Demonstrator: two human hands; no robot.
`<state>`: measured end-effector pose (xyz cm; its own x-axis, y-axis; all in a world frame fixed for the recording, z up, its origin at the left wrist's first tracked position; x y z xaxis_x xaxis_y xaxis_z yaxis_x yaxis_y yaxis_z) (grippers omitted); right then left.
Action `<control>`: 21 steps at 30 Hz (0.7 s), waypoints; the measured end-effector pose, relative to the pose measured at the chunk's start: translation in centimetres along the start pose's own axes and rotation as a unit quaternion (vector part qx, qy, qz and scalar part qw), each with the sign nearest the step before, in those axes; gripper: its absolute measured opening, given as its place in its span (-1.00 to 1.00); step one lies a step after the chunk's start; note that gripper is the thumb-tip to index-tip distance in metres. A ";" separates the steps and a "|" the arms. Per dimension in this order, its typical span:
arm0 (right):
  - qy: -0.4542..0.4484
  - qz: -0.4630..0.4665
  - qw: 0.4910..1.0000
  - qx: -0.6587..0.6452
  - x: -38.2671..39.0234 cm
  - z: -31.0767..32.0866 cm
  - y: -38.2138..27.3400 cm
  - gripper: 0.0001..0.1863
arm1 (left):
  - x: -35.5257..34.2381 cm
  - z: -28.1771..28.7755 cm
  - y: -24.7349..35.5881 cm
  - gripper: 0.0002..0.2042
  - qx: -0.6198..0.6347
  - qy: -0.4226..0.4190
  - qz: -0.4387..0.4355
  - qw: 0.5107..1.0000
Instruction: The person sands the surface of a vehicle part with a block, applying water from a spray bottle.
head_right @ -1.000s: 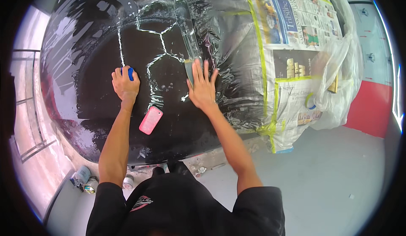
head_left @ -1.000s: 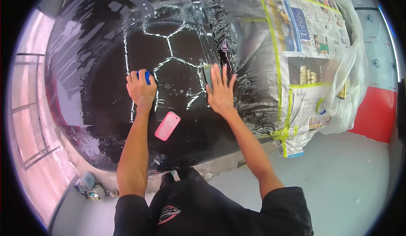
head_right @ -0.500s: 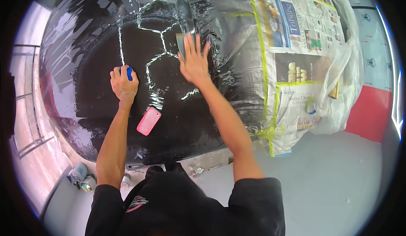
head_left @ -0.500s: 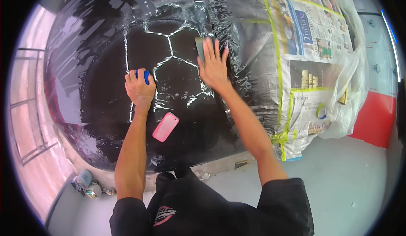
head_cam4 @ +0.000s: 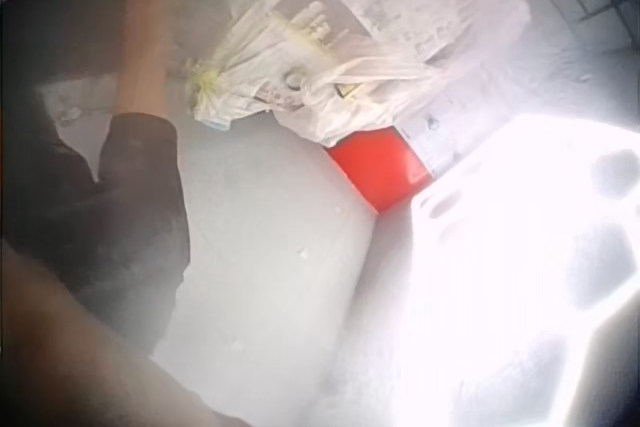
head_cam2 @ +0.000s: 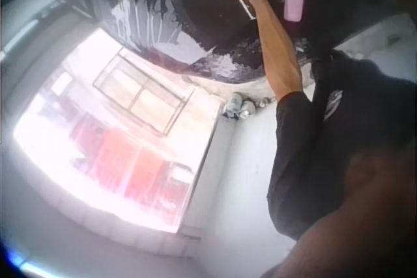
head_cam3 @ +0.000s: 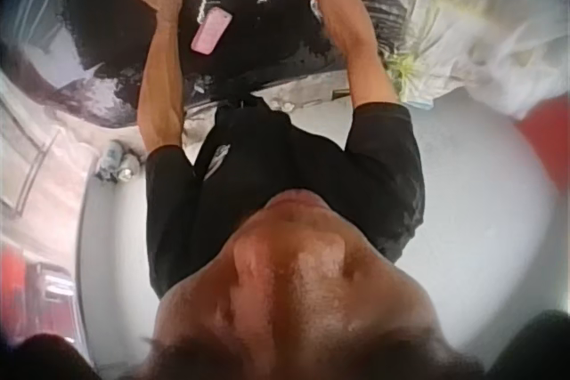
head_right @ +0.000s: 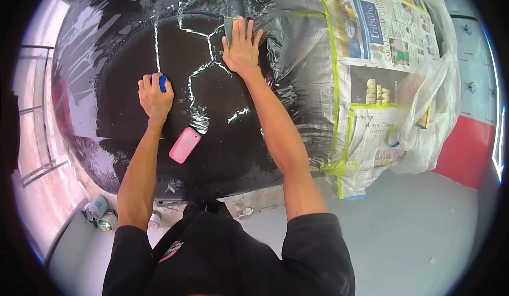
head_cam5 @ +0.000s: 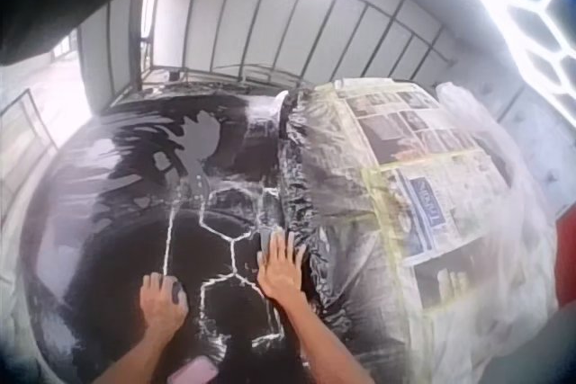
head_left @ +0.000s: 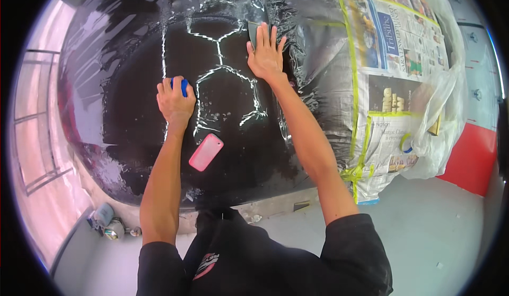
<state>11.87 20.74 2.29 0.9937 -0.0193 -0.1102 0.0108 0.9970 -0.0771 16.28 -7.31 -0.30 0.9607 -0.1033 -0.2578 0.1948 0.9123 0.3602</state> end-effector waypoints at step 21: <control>-0.079 0.006 0.994 -0.080 10.8 0.2 -5.1 -0.22 | 1.7 1.5 -3.8 -0.79 -0.028 -0.002 0.030 0.999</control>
<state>22.53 15.43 1.66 0.9989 0.0169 0.0433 -0.0062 0.9719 -0.2352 17.43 -11.52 -0.77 0.9713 -0.0491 -0.2326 0.1248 0.9380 0.3234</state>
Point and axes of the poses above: each hand's wrist, its own x-axis away from the middle knuckle, its own z-axis out of the back of the hand, y = z × x, the point moved 1 cm from there along -x, towards the middle knuckle, and after that the axes turned 11 degrees about -y, right-handed, at the moved point
